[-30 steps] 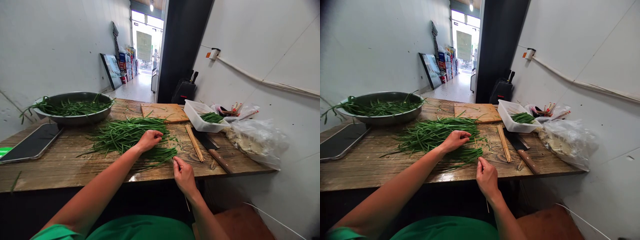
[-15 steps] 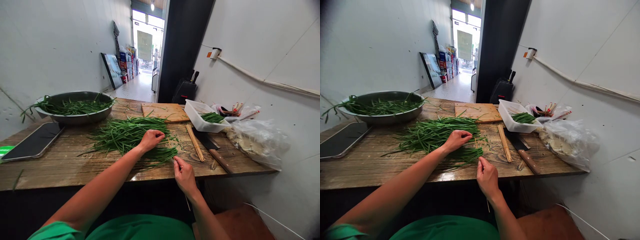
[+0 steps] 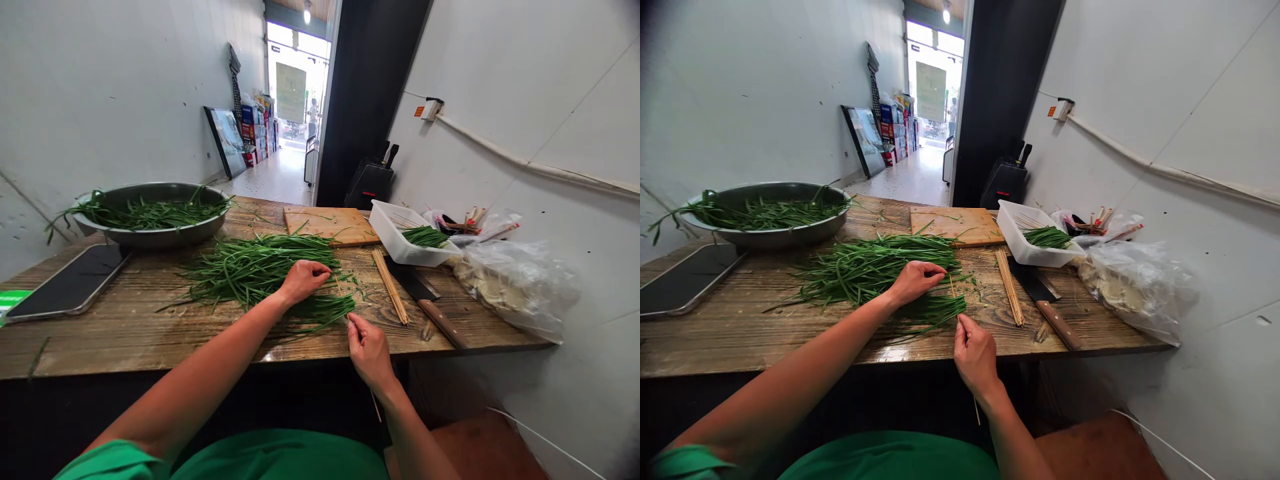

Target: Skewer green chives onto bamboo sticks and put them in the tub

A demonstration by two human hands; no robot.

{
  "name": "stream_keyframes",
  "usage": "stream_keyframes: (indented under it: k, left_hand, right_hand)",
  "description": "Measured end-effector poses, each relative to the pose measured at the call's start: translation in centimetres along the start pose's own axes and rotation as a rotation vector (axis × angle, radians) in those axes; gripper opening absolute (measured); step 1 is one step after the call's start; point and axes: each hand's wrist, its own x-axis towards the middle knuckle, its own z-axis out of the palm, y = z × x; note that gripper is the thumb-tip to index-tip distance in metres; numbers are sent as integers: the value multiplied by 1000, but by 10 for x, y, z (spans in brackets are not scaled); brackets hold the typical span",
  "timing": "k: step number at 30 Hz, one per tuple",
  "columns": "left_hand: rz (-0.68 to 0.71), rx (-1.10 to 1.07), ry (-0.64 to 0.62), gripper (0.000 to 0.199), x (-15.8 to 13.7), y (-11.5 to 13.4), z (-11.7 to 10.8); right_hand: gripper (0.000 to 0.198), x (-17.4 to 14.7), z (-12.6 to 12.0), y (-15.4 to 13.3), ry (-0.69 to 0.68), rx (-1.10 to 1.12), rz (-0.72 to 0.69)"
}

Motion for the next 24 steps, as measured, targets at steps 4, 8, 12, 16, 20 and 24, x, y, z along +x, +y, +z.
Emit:
stream_keyframes:
  k: [4, 8, 12, 16, 20, 24]
  left_hand:
    - [8, 13, 1, 25, 0, -1, 0]
    - [25, 1, -16, 25, 0, -2, 1]
    - [8, -8, -5, 25, 0, -2, 1]
    - [-6, 8, 3, 26, 0, -1, 0]
    - [-1, 23, -9, 26, 0, -1, 0]
    - [9, 15, -10, 26, -1, -1, 0]
  right_hand:
    - [31, 0, 0, 0, -9, 6, 11]
    - [32, 1, -1, -1, -14, -4, 9]
    - [31, 1, -1, -2, -1, -24, -6]
    - [32, 0, -1, -2, 13, -39, -13]
    - [31, 0, 0, -1, 15, -30, -12]
    - [31, 0, 0, 0, 7, -26, -8]
